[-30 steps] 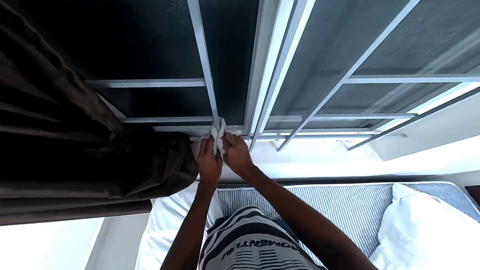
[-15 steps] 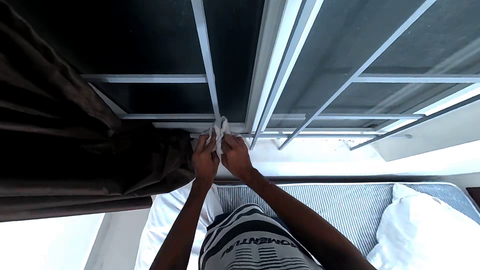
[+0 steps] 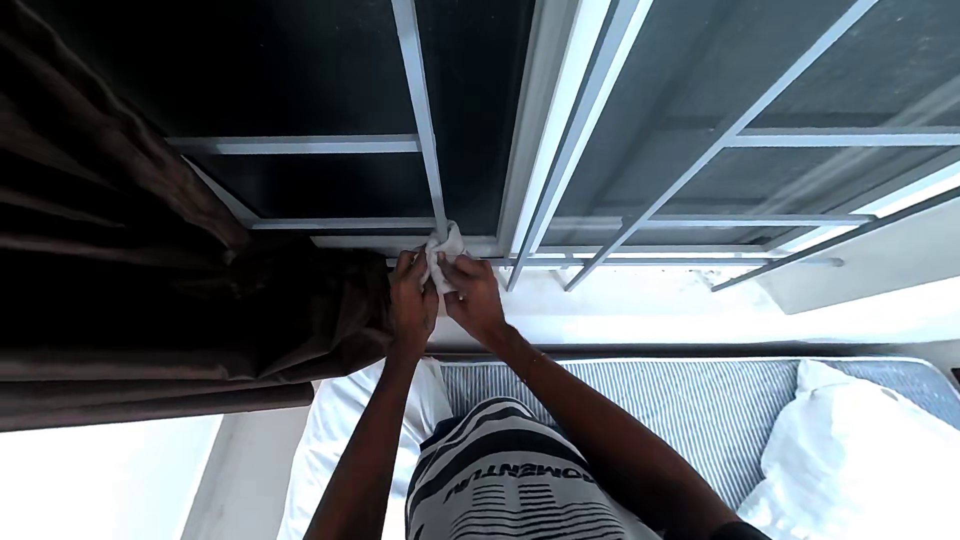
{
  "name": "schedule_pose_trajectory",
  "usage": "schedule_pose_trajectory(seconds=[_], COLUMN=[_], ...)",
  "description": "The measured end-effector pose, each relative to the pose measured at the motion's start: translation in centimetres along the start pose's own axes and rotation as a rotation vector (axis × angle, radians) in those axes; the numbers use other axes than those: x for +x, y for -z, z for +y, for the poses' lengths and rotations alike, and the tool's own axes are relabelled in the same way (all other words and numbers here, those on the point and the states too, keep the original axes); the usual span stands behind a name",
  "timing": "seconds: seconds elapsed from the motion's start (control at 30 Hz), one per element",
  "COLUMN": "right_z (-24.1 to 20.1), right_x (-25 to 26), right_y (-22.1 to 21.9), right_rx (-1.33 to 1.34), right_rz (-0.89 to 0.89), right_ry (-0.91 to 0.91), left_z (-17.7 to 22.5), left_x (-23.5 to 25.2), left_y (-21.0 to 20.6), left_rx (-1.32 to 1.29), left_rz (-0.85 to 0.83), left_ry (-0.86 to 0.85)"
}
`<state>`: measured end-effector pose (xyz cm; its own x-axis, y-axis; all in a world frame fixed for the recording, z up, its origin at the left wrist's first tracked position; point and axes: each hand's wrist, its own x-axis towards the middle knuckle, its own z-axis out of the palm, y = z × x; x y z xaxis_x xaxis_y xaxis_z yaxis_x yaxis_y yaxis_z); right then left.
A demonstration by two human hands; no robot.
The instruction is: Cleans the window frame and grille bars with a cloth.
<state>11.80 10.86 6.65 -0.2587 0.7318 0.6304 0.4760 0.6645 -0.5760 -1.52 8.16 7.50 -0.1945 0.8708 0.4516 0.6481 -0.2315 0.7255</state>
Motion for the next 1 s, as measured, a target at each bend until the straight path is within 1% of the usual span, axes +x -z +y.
schedule_pose_trajectory(seconds=[0.07,0.1,0.13,0.2,0.3,0.4,0.47,0.53,0.57,0.63,0.67,0.73,0.83,0.93,1.0], right_z=[-0.3,-0.7,-1.3,-1.9,-0.7,0.6,0.7,0.5,0.2,-0.7,-1.0,-1.0,0.2,1.5,1.3], right_x=[0.7,1.4,1.8,2.1,1.2,0.4,1.4,2.5,3.0,3.9,4.1,4.0,2.4,1.9,2.8], right_y=[0.8,1.2,1.6,1.8,1.1,0.4,1.0,2.1,2.7,3.5,3.6,3.1,1.9,1.4,1.8], right_rx=[0.107,0.114,0.101,0.054,0.000,0.022,0.121,0.251,0.287,0.296,0.293,0.272,0.182,0.143,0.162], right_rz=[0.140,0.182,0.190,0.130,0.024,-0.055,-0.062,-0.025,0.009,0.071,0.083,0.072,0.031,0.011,0.016], right_ry=[0.015,0.021,0.016,-0.027,-0.080,-0.124,-0.208,-0.286,-0.289,-0.239,-0.216,-0.180,-0.144,-0.151,-0.190], left_z=[2.1,2.6,2.9,2.6,1.4,-0.9,0.0,1.0,1.9,3.4,3.5,2.9,1.8,-0.1,0.7], left_x=[0.3,0.9,1.2,0.8,-0.6,-1.1,-0.5,1.2,1.9,2.7,2.6,1.9,-0.2,0.2,0.8], left_y=[0.9,0.8,0.4,-0.7,-1.5,-2.3,-1.3,-0.5,0.0,0.5,0.4,-0.5,-1.5,-2.5,-1.8], left_rx=[-0.104,-0.167,-0.210,-0.223,-0.122,-0.106,-0.193,-0.327,-0.396,-0.474,-0.463,-0.341,-0.220,-0.183,-0.225], left_rz=[0.038,0.093,0.141,0.190,0.089,0.061,0.023,0.053,0.058,0.070,0.084,0.103,0.017,0.036,0.049], left_ry=[-0.048,-0.070,-0.069,-0.040,0.038,0.076,0.164,0.218,0.235,0.249,0.236,0.170,0.166,0.157,0.155])
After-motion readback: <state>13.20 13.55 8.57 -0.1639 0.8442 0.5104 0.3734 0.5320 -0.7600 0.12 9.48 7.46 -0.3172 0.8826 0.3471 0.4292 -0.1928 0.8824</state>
